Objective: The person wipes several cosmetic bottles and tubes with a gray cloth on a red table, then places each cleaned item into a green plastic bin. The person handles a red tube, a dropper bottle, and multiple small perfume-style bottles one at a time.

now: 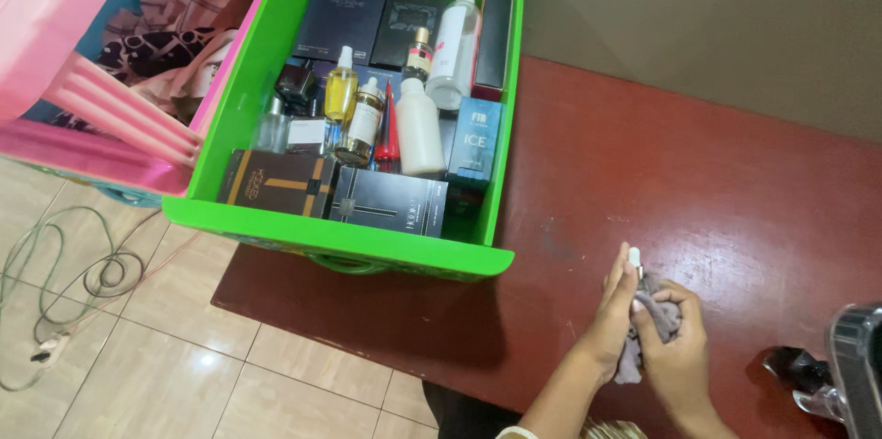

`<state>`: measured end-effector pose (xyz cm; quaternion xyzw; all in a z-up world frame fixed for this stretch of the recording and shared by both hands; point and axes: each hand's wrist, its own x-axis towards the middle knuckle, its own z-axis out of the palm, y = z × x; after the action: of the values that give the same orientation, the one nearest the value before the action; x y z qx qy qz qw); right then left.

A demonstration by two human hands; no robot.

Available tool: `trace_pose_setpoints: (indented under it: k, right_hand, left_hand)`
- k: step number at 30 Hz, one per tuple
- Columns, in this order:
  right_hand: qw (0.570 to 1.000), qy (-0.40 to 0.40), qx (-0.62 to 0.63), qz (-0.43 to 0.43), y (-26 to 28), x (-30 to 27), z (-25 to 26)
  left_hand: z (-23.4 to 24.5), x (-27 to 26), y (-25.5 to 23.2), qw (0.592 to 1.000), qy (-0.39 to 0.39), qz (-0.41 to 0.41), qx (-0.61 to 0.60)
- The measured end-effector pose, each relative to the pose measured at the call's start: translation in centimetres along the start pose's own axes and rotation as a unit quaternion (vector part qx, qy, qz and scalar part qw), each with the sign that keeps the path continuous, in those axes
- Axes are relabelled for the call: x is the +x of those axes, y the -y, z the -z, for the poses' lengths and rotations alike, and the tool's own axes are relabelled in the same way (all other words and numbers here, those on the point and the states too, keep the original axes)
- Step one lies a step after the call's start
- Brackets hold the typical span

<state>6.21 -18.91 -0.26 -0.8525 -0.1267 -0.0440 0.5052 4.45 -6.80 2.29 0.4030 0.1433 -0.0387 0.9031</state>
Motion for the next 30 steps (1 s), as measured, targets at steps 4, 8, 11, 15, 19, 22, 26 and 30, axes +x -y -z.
trace_pose_setpoints:
  k: [4, 8, 11, 15, 19, 22, 26, 30]
  right_hand:
    - [1.0, -0.018, -0.007, -0.006, 0.1, 0.5, 0.5]
    - [0.997, -0.043, 0.04, -0.054, 0.0, 1.9, 1.2]
    - [0.999, -0.046, 0.002, -0.002, 0.6, 0.7, 0.8]
    - [0.999, -0.021, 0.046, -0.016, 1.8, -1.9, 0.0]
    - [0.997, -0.009, 0.074, 0.024, 2.2, -0.9, 0.2]
    - [0.997, -0.055, 0.056, -0.026, 2.0, 1.7, 0.6]
    - [0.996, -0.08, 0.04, -0.002, 2.2, 2.6, 0.4]
    - [0.995, -0.065, -0.044, 0.057, 2.2, -0.9, -0.1]
  left_hand:
    - [-0.5, 0.0, 0.9, 0.999, 0.023, 0.022, 0.044]
    - [-1.2, 0.3, 1.2, 0.997, 0.054, 0.02, 0.047]
    - [-0.9, 0.5, 0.5, 0.999, 0.031, 0.015, 0.037]
    - [0.0, 0.5, -0.8, 1.0, -0.015, 0.026, 0.006]
    - [-0.2, 0.2, -0.5, 0.999, 0.008, 0.023, 0.049]
    - [-0.3, -0.3, 0.2, 0.997, 0.038, 0.024, 0.07]
    - [-0.3, -0.4, 0.0, 0.998, 0.059, 0.016, 0.033]
    - [-0.2, -0.3, -0.5, 0.991, 0.066, 0.022, -0.112]
